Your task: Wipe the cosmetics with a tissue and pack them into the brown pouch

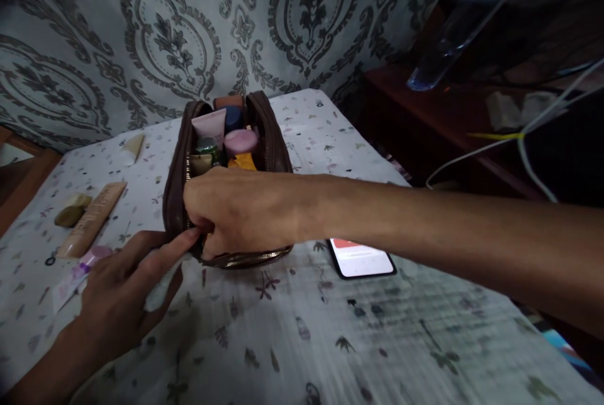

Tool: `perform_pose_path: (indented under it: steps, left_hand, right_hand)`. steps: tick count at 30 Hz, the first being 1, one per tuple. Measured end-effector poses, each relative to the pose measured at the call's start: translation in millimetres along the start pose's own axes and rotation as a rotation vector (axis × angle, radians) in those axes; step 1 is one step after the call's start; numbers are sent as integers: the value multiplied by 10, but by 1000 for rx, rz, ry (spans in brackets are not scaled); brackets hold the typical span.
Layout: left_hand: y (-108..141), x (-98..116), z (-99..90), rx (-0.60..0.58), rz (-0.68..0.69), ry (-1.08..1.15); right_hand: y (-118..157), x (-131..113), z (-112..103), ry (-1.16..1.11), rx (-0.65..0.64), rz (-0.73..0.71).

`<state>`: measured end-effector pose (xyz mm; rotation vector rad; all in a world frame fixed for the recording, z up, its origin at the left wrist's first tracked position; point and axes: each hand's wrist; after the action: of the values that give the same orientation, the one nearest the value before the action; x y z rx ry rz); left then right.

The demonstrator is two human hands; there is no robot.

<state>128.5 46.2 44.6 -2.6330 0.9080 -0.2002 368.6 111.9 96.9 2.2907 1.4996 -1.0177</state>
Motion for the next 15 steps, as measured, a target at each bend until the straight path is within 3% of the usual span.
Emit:
perform_pose_path:
  steps: [6, 11, 15]
  left_hand:
    - [3, 13, 50, 53, -22, 43]
    - [-11, 30, 77, 63, -21, 75]
    - [-29, 27, 63, 61, -11, 80]
  right_hand:
    - [-109, 155, -50, -155, 57, -3]
    - [-335, 26, -103, 65, -327, 142]
    - [-366, -67, -150, 150, -389, 160]
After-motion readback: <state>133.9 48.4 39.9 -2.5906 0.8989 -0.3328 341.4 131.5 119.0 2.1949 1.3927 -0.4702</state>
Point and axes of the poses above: each hand's wrist, its own y-axis away from the middle knuckle, its own z-axis out of the palm, x = y × z, and after that the axes turned 11 degrees about -z, right-handed
